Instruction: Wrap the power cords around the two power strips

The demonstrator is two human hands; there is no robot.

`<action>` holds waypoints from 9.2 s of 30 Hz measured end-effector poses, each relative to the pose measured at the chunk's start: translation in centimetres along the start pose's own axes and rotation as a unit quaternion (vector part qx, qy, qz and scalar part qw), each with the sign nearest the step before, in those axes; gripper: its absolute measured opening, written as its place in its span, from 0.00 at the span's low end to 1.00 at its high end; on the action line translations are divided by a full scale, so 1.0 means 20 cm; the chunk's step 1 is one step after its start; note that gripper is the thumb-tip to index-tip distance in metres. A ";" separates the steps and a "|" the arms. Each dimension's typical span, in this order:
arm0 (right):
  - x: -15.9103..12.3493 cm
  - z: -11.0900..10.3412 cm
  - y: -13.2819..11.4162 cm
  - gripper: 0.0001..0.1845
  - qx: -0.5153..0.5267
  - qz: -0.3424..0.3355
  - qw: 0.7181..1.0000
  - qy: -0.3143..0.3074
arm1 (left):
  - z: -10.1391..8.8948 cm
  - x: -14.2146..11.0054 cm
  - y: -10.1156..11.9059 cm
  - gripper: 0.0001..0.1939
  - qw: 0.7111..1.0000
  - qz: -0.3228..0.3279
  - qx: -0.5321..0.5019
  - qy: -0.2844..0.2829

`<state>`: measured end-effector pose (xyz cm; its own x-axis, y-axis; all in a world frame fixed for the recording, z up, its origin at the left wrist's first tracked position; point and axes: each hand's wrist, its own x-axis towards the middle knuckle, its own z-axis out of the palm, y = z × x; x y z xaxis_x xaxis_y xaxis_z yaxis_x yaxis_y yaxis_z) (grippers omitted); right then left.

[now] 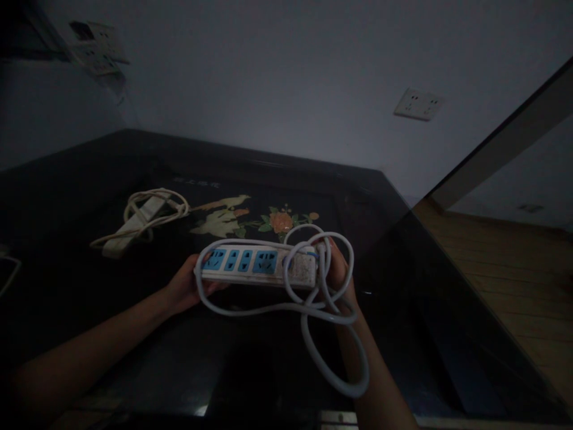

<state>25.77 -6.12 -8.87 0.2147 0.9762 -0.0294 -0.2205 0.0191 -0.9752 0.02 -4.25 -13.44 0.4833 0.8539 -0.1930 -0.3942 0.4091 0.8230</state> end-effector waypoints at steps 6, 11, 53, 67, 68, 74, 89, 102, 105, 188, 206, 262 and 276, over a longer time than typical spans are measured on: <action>0.04 -0.05 0.01 0.09 0.064 0.066 0.996 -0.016 | 0.00 0.00 0.00 0.19 1.000 0.017 -0.013 -0.010; 0.01 -0.05 -0.01 0.10 0.045 0.034 0.998 -0.011 | -0.01 0.00 0.00 0.19 1.000 0.002 -0.024 -0.001; 0.04 -0.04 0.16 0.17 -0.261 -0.037 0.945 -0.195 | 0.03 0.03 -0.01 0.17 0.988 0.123 0.004 0.097; 0.01 -0.01 0.16 0.15 -0.400 -0.090 0.884 -0.224 | 0.00 0.08 0.02 0.17 0.951 0.198 0.024 0.235; 0.01 -0.01 0.17 0.15 -0.404 -0.091 0.881 -0.229 | 0.00 0.08 0.03 0.16 0.950 0.203 0.025 0.236; 0.02 -0.03 0.16 0.16 -0.413 -0.071 0.872 -0.253 | -0.02 0.09 0.03 0.16 0.948 0.215 0.010 0.234; 0.04 -0.12 0.13 0.17 -0.385 -0.006 0.863 -0.326 | -0.03 0.09 0.03 0.18 0.951 0.216 0.073 0.209; 0.00 -0.02 0.14 0.21 -0.282 -0.089 0.901 -0.318 | -0.01 0.07 0.04 0.19 0.931 0.235 0.191 0.206; -0.02 0.01 0.14 0.18 -0.246 -0.072 0.907 -0.334 | 0.01 0.05 0.05 0.19 0.927 0.228 0.209 0.211; -0.01 -0.37 -0.14 0.16 -0.223 -0.137 0.964 0.052 | -0.01 0.03 0.14 0.18 0.923 0.256 0.138 0.252; 0.15 -0.19 -0.07 0.22 -0.228 -0.094 0.969 0.006 | 0.02 -0.01 0.12 0.17 0.938 0.211 0.252 0.111; 0.00 -0.05 -0.05 0.17 -0.068 -0.098 0.993 -0.001 | -0.01 -0.03 0.07 0.24 0.952 0.199 0.226 0.060; -0.02 -0.07 -0.06 0.18 -0.102 -0.143 0.984 -0.014 | 0.04 -0.05 0.13 0.23 0.930 0.178 0.319 0.028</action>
<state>27.21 -6.86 -8.01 0.2133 0.9429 0.2557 0.0415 0.2527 -0.9666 -0.84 -4.23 -10.73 0.3626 0.9214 0.1397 0.0317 -0.1620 0.9863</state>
